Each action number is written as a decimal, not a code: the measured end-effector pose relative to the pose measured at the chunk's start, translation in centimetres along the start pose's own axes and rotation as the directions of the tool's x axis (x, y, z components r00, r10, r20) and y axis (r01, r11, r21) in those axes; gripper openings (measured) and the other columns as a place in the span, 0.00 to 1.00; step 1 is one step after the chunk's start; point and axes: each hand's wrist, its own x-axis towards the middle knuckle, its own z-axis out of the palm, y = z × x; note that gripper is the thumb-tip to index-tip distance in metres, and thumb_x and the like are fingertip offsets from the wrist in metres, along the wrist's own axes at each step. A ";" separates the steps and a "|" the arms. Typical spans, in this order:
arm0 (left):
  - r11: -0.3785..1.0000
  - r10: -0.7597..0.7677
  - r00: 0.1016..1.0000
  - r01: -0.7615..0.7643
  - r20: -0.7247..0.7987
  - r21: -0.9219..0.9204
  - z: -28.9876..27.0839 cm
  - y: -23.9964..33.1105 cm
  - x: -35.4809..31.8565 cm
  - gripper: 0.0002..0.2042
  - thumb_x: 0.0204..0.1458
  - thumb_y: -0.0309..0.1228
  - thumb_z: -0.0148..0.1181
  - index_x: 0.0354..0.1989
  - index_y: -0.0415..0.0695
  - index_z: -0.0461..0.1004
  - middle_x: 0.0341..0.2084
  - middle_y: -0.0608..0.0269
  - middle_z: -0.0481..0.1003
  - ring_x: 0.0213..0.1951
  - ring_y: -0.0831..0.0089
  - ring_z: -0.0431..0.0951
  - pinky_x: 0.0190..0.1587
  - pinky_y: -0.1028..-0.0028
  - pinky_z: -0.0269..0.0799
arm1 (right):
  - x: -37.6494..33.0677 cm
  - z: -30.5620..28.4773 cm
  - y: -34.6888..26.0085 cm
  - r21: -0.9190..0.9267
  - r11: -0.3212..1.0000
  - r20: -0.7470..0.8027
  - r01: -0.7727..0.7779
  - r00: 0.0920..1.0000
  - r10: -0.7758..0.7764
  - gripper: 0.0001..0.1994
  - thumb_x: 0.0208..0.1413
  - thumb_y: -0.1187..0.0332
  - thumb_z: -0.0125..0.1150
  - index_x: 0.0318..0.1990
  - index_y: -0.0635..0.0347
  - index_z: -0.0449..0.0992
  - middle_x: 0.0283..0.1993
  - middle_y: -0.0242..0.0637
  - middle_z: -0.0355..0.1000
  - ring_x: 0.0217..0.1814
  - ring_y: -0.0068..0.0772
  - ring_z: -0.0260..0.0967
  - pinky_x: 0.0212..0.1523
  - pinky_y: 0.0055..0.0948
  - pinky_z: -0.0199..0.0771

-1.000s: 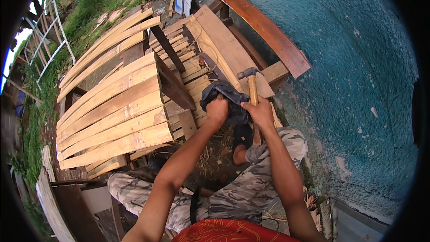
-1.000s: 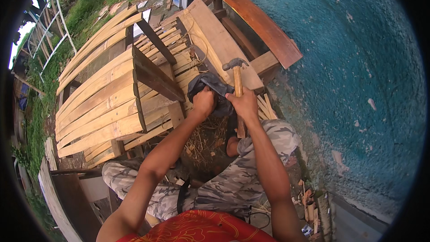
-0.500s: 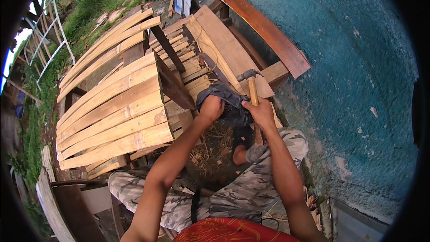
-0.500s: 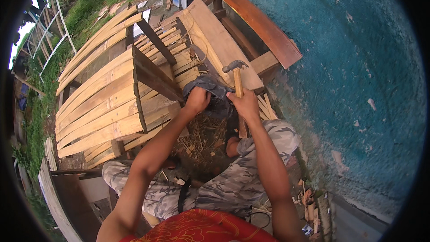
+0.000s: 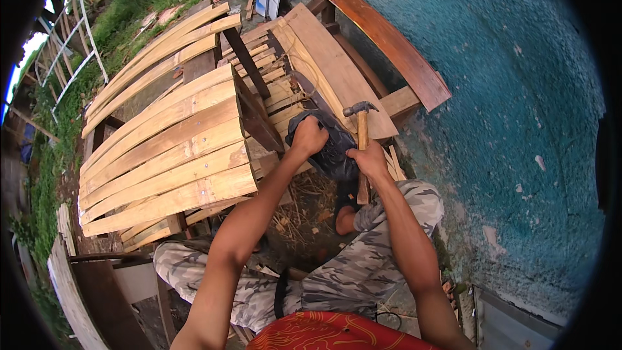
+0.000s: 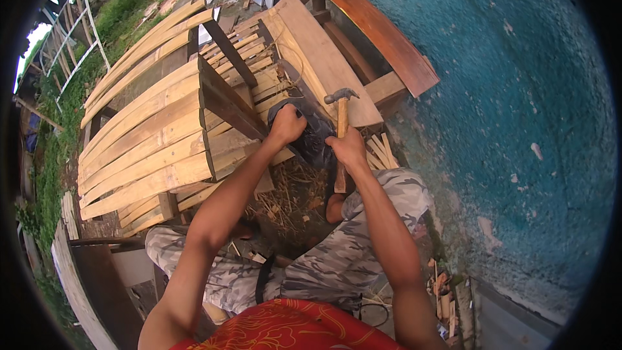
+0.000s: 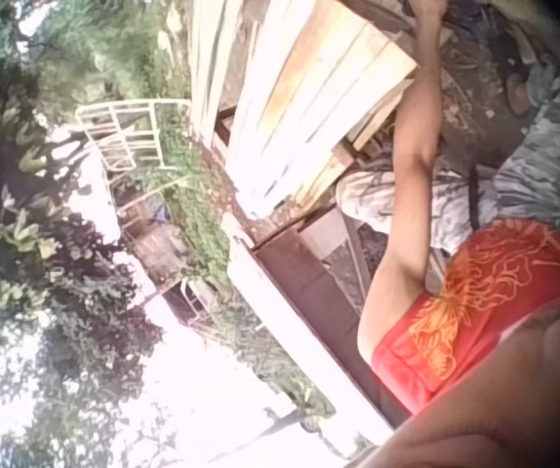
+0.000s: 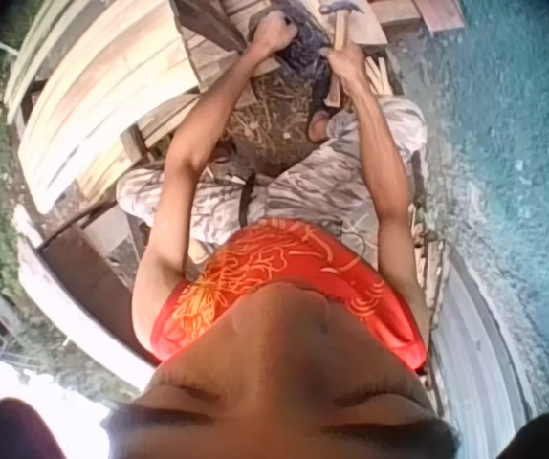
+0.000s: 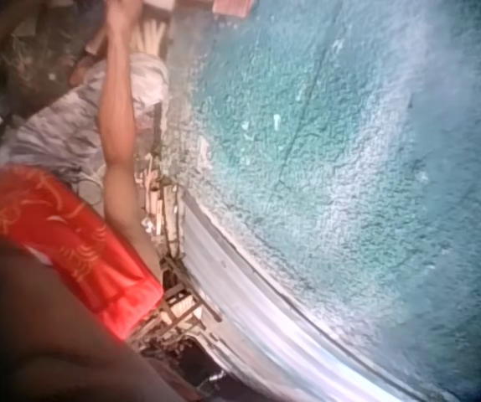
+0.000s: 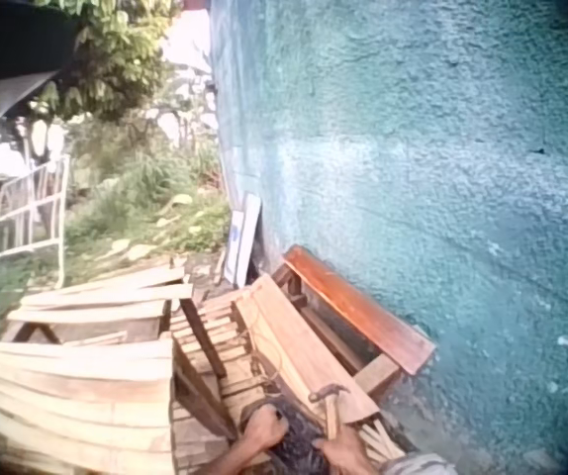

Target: The person assembles a bamboo structure by hammering nails into bamboo slats. They repeatedly retrieve nails from a black plastic bag and secure the slats together using a hammer.

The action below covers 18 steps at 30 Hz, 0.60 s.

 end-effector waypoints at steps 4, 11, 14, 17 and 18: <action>0.990 0.035 0.988 -0.055 0.149 0.131 0.0 -0.8 -0.5 0.10 0.48 0.25 0.60 0.37 0.32 0.79 0.39 0.33 0.78 0.46 0.40 0.78 0.50 0.52 0.73 | 0.3 -0.2 -0.1 -0.065 0.998 -0.192 0.018 0.981 -0.031 0.10 0.48 0.74 0.65 0.38 0.70 0.75 0.29 0.34 0.72 0.30 0.27 0.69 0.33 0.34 0.69; 0.892 0.267 0.935 -0.331 0.233 0.308 0.4 -5.3 -2.3 0.14 0.46 0.22 0.62 0.43 0.34 0.78 0.43 0.36 0.78 0.50 0.41 0.77 0.53 0.53 0.73 | 0.6 -0.4 0.3 0.041 0.999 -0.141 -0.022 0.990 0.028 0.10 0.48 0.73 0.65 0.37 0.70 0.75 0.27 0.33 0.71 0.27 0.27 0.67 0.30 0.34 0.67; 0.891 0.219 0.939 -0.303 0.264 0.339 0.6 -6.0 -2.7 0.18 0.46 0.22 0.62 0.48 0.32 0.75 0.45 0.35 0.77 0.51 0.41 0.76 0.55 0.53 0.73 | 0.6 -0.4 0.5 0.001 0.999 -0.109 -0.041 0.993 0.041 0.12 0.48 0.71 0.65 0.38 0.70 0.75 0.30 0.39 0.73 0.30 0.33 0.70 0.34 0.36 0.68; 0.904 0.149 0.946 -0.249 0.289 0.348 0.5 -6.5 -2.8 0.21 0.46 0.23 0.62 0.51 0.32 0.73 0.48 0.34 0.75 0.53 0.40 0.75 0.56 0.54 0.72 | 0.5 -0.2 0.4 -0.050 0.995 -0.088 -0.086 0.993 0.082 0.17 0.47 0.68 0.64 0.43 0.71 0.76 0.36 0.51 0.78 0.39 0.47 0.77 0.44 0.40 0.72; 0.905 0.187 0.946 -0.271 0.265 0.328 0.5 -6.7 -2.8 0.21 0.46 0.23 0.62 0.51 0.32 0.73 0.48 0.34 0.75 0.53 0.40 0.75 0.57 0.54 0.72 | 0.4 -0.1 0.2 -0.037 0.996 -0.079 -0.079 0.994 0.076 0.17 0.47 0.68 0.64 0.43 0.71 0.76 0.36 0.51 0.78 0.40 0.47 0.77 0.44 0.40 0.72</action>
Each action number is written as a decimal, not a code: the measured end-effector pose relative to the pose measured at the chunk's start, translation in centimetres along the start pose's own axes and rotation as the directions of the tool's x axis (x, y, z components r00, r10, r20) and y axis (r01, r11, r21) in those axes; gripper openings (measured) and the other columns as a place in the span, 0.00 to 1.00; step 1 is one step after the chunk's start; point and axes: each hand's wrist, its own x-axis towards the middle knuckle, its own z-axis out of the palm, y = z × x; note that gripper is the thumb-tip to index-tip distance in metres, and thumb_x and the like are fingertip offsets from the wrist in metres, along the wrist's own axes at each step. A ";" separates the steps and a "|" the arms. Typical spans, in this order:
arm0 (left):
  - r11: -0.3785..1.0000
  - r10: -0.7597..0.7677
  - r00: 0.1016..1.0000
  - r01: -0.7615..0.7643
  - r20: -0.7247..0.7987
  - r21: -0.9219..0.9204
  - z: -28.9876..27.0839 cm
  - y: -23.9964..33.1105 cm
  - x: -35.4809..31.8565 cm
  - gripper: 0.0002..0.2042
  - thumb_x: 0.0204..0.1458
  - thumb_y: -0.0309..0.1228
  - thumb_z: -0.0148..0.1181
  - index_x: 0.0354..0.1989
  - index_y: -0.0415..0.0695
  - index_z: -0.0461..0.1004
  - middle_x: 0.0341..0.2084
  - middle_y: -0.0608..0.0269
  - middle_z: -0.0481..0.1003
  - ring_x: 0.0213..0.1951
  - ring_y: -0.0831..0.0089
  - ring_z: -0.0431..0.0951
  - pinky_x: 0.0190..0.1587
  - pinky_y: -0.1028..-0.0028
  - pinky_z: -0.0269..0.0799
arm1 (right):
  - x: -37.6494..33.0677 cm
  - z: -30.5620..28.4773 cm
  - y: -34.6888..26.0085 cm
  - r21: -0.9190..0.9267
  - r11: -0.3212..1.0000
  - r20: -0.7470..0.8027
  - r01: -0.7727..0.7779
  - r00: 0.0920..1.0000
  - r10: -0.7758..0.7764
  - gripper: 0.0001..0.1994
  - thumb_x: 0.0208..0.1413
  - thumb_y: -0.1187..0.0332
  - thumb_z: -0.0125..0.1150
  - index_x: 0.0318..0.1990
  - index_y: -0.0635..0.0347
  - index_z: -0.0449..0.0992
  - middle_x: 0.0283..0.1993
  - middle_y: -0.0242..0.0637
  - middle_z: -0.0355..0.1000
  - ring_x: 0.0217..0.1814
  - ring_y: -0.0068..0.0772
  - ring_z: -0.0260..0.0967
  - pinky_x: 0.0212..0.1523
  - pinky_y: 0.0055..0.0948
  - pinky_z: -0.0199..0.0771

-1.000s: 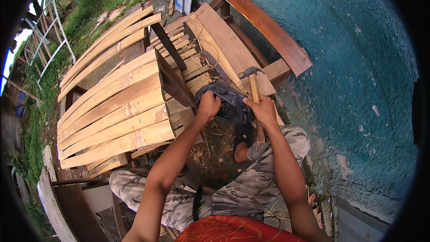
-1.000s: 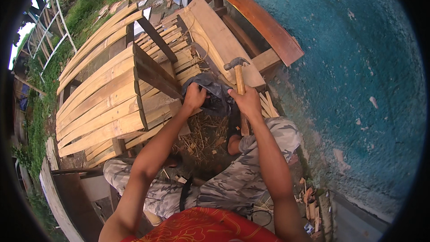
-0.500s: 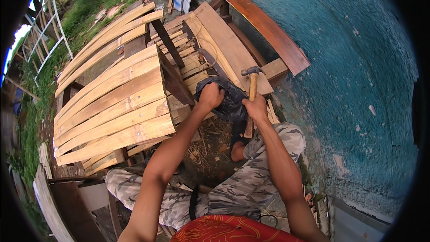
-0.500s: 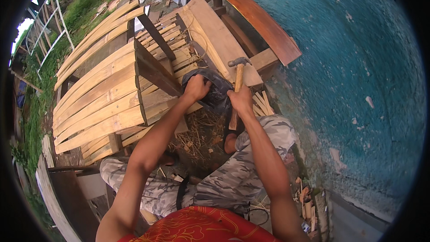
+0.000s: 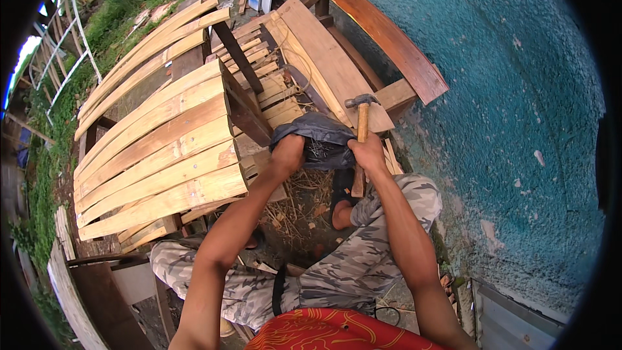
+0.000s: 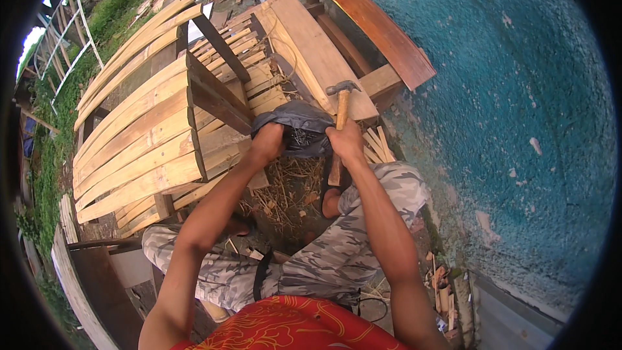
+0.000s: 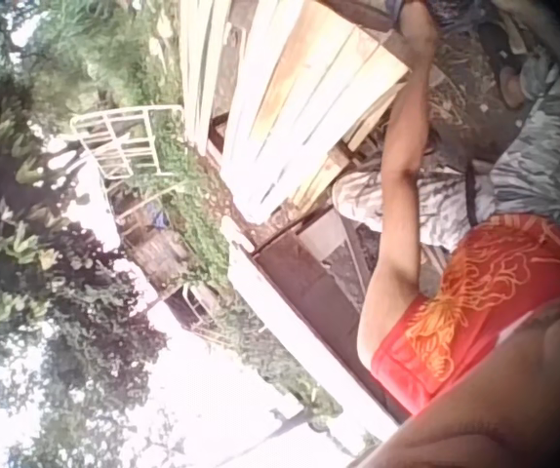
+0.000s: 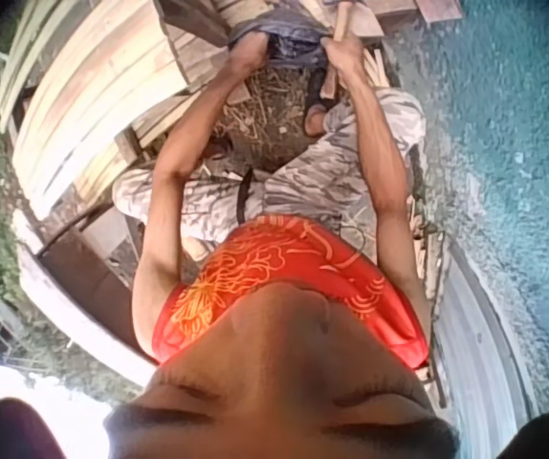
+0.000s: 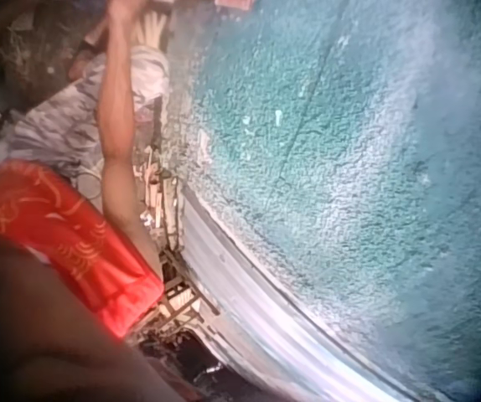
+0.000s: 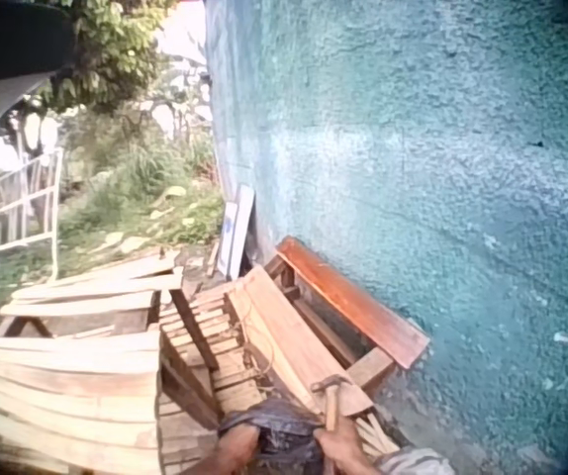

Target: The person assembles a bamboo structure by hammering nails into bamboo slats. They repeatedly retrieve nails from a black plastic bag and secure the slats together using a hammer.

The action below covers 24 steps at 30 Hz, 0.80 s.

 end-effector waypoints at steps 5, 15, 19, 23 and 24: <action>1.000 0.006 1.000 -0.006 0.025 0.005 0.1 -0.8 0.2 0.22 0.47 0.23 0.62 0.53 0.34 0.72 0.50 0.35 0.75 0.54 0.41 0.74 0.57 0.55 0.71 | -0.2 0.6 -1.6 0.134 0.989 0.064 0.054 0.996 -0.063 0.15 0.48 0.71 0.64 0.43 0.70 0.75 0.32 0.41 0.74 0.34 0.36 0.73 0.39 0.35 0.71; 0.999 -0.047 0.996 0.049 -0.076 0.016 0.4 -1.5 -0.3 0.17 0.47 0.24 0.63 0.48 0.35 0.75 0.44 0.37 0.77 0.49 0.41 0.76 0.53 0.53 0.73 | 0.0 1.2 -2.0 0.167 0.975 0.005 0.150 0.988 -0.153 0.11 0.50 0.75 0.62 0.41 0.67 0.74 0.30 0.35 0.71 0.31 0.27 0.68 0.34 0.30 0.68; 0.998 -0.053 0.997 0.055 -0.053 0.028 0.4 -1.1 -0.5 0.11 0.49 0.25 0.62 0.41 0.34 0.77 0.38 0.37 0.78 0.44 0.40 0.78 0.48 0.51 0.74 | 0.5 0.7 -1.0 0.188 0.978 -0.060 0.092 0.995 -0.082 0.06 0.52 0.77 0.60 0.38 0.65 0.73 0.29 0.29 0.68 0.28 0.22 0.64 0.31 0.28 0.65; 0.995 -0.049 0.994 0.039 -0.102 -0.093 -0.3 0.1 -0.9 0.07 0.50 0.24 0.61 0.33 0.33 0.78 0.34 0.35 0.78 0.42 0.39 0.78 0.49 0.52 0.74 | 0.4 0.2 -0.9 0.137 0.982 -0.076 0.129 0.990 -0.120 0.07 0.52 0.76 0.62 0.38 0.65 0.73 0.29 0.29 0.68 0.28 0.22 0.64 0.30 0.27 0.64; 0.992 -0.041 0.995 0.029 -0.094 -0.120 -0.7 0.3 -1.0 0.07 0.50 0.25 0.61 0.33 0.33 0.78 0.34 0.34 0.78 0.42 0.39 0.78 0.49 0.52 0.74 | 0.3 0.1 -1.0 0.121 0.983 -0.076 0.138 0.989 -0.130 0.07 0.52 0.75 0.62 0.38 0.65 0.73 0.29 0.29 0.68 0.28 0.22 0.64 0.30 0.27 0.64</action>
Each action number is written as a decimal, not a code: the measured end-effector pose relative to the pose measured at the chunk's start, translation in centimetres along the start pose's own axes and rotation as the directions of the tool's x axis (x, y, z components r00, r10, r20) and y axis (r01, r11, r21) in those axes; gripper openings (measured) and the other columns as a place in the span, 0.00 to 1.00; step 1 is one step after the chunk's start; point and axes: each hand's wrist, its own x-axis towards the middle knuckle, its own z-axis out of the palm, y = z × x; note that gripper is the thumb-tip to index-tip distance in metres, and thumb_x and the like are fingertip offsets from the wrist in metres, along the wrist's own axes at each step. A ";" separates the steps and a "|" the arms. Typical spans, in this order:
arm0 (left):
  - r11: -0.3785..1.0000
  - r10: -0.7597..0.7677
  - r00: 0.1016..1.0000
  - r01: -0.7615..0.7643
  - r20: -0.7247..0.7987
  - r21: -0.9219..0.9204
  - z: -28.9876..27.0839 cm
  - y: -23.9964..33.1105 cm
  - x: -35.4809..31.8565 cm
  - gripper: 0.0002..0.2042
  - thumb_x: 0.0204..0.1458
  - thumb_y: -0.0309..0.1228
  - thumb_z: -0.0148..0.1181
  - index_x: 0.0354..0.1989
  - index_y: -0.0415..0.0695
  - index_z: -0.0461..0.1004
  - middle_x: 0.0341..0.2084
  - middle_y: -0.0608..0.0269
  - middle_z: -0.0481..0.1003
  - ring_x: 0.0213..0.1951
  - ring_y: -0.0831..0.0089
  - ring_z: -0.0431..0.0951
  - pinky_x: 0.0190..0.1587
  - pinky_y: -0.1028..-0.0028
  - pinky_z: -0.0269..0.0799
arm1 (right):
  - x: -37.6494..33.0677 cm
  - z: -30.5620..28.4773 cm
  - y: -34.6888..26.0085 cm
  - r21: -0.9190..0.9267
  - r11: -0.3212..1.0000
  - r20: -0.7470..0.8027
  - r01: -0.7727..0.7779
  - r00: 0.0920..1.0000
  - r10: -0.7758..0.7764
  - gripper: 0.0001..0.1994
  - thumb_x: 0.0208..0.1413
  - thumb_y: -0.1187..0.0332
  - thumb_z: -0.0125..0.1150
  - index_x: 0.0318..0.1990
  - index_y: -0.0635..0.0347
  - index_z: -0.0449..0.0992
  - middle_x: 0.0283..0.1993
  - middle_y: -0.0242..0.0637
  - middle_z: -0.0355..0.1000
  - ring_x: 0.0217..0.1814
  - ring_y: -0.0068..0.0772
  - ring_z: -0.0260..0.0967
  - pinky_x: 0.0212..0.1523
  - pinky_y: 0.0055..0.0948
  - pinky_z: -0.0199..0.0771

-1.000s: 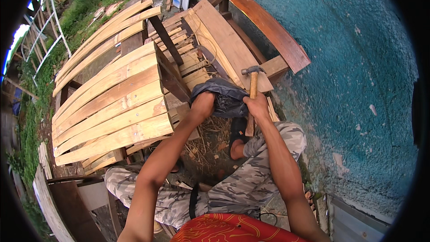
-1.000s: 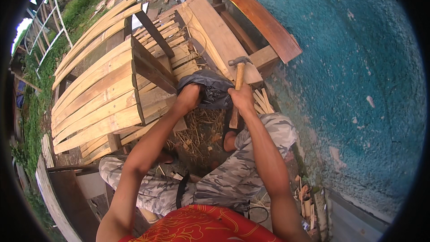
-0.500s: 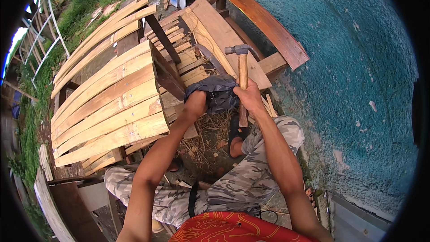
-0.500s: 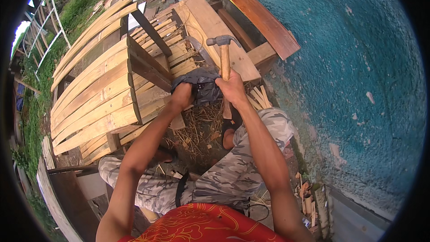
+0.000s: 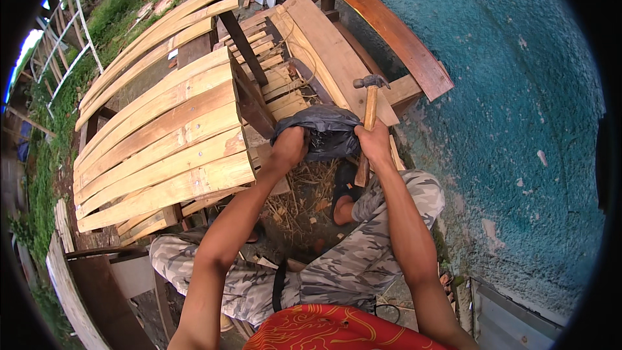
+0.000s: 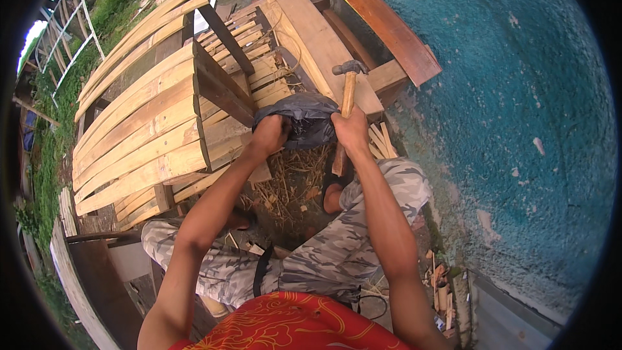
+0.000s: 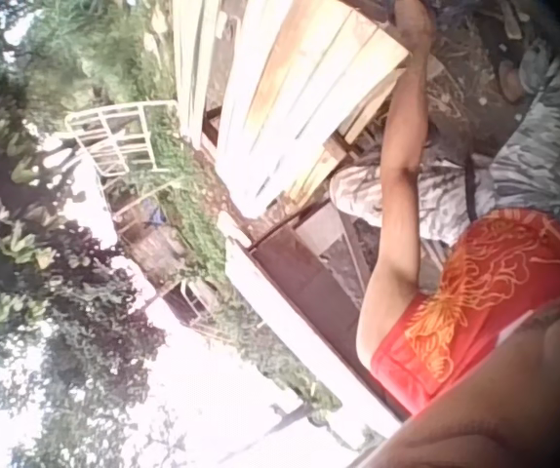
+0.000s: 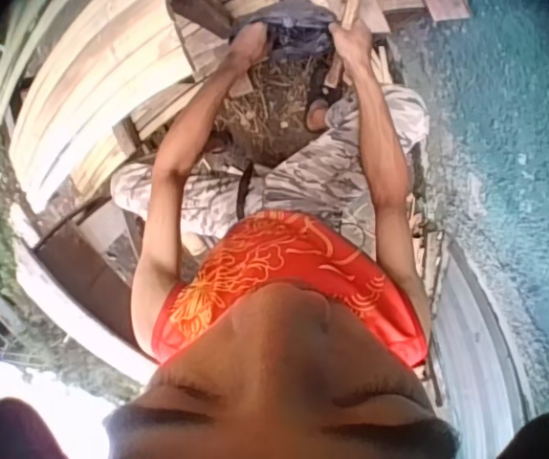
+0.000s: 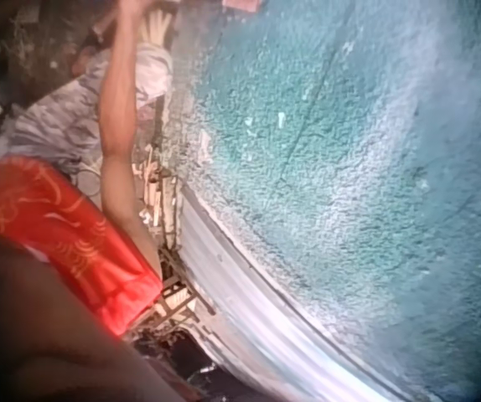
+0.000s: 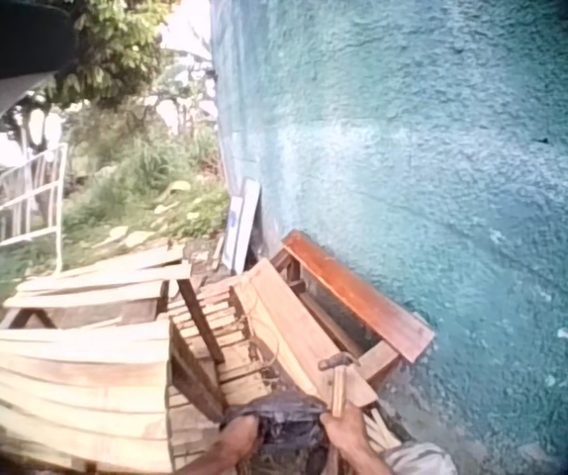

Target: The person assembles a bamboo structure by hammering nails into bamboo slats. They repeatedly retrieve nails from a black plastic bag and secure the slats together using a hammer.

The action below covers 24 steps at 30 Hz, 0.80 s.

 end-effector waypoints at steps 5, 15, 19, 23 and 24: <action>0.998 0.020 0.999 -0.022 -0.041 -0.051 -1.0 1.3 -0.6 0.10 0.51 0.28 0.63 0.39 0.34 0.77 0.35 0.35 0.78 0.43 0.40 0.79 0.49 0.52 0.74 | -0.7 -0.2 -0.7 0.040 0.999 0.003 -0.014 1.000 0.013 0.07 0.52 0.75 0.62 0.38 0.65 0.74 0.29 0.29 0.69 0.29 0.22 0.65 0.31 0.27 0.64; 0.992 -0.120 0.992 0.121 -0.028 0.037 -0.4 3.6 -0.4 0.18 0.52 0.36 0.64 0.47 0.35 0.77 0.43 0.37 0.78 0.49 0.44 0.78 0.53 0.53 0.73 | -1.0 -0.5 -1.3 0.101 0.995 0.025 -0.020 1.000 0.018 0.07 0.51 0.75 0.61 0.38 0.65 0.74 0.28 0.27 0.67 0.27 0.21 0.63 0.30 0.27 0.63; 0.995 -0.078 0.997 0.078 -0.007 -0.067 -0.7 3.9 -0.7 0.17 0.53 0.38 0.62 0.41 0.35 0.79 0.39 0.39 0.80 0.45 0.44 0.79 0.51 0.53 0.74 | -1.4 -0.8 -1.5 0.129 0.991 0.002 -0.032 0.999 0.032 0.06 0.51 0.76 0.62 0.37 0.65 0.74 0.28 0.27 0.67 0.27 0.21 0.63 0.29 0.27 0.63; 0.985 -0.146 0.989 0.145 -0.007 -0.095 -0.1 4.8 -0.9 0.16 0.54 0.38 0.60 0.41 0.36 0.80 0.37 0.41 0.80 0.44 0.44 0.80 0.51 0.53 0.75 | -1.6 -0.8 -1.4 0.155 0.987 -0.020 -0.042 0.999 0.045 0.06 0.51 0.76 0.62 0.37 0.65 0.75 0.28 0.27 0.68 0.26 0.22 0.64 0.28 0.27 0.64; 0.984 -0.153 0.988 0.152 0.007 -0.097 0.0 4.9 -0.6 0.16 0.54 0.37 0.59 0.44 0.37 0.79 0.40 0.40 0.80 0.46 0.45 0.79 0.53 0.53 0.74 | -1.5 -0.8 -1.4 0.162 0.986 -0.028 -0.034 0.999 0.039 0.06 0.51 0.76 0.62 0.37 0.65 0.75 0.28 0.27 0.68 0.26 0.22 0.64 0.29 0.27 0.64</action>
